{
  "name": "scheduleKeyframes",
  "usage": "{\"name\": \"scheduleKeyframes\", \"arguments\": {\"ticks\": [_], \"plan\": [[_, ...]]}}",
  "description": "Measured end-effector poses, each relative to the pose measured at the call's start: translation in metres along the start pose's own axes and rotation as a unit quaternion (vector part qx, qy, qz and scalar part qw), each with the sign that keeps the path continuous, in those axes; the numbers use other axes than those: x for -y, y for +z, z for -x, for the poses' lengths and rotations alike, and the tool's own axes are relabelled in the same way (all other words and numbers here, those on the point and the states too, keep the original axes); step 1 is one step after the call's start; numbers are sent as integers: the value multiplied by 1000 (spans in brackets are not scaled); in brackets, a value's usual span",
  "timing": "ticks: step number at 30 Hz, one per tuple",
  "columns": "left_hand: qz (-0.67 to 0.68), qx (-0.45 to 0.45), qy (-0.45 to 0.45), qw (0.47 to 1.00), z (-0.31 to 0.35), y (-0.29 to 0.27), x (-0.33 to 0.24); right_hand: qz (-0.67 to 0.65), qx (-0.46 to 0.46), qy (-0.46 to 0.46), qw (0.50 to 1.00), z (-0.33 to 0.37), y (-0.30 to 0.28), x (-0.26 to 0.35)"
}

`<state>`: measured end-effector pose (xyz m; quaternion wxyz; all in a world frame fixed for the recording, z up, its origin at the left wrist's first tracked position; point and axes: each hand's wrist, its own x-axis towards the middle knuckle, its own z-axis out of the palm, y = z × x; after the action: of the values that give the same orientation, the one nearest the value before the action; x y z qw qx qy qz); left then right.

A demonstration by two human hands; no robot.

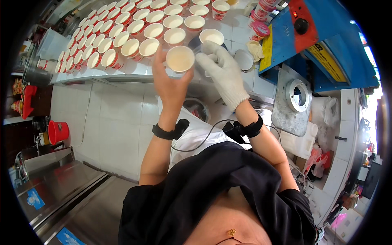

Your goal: The person places a lid on a cup, inserts the cup into a sealing machine, operates the machine with a lever, and then removes the sealed cup and places it on a scale.

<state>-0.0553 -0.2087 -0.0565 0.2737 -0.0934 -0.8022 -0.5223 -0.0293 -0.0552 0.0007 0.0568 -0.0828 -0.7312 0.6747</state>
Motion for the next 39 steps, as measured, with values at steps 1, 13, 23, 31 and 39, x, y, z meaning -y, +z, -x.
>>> {"name": "scheduleKeyframes", "arguments": {"ticks": [1, 13, 23, 31, 39], "plan": [[3, 5, 7, 1000, 1, -1, -4, -7, 3, 1, 1000, -2, 1, 3], [11, -9, -39, 999, -8, 17, 41, -67, -121, -26, 990, 13, -26, 12], [-60, -31, -31, 997, 7, 31, 45, -43, -102, -39, 993, 59, -65, 36], [19, -3, 5, 1000, 1, 22, 25, -63, 8, 63, 996, 18, -35, 8], [14, 45, 78, 996, 5, 0, -24, -7, 46, -86, 995, 9, -21, 18]]}}
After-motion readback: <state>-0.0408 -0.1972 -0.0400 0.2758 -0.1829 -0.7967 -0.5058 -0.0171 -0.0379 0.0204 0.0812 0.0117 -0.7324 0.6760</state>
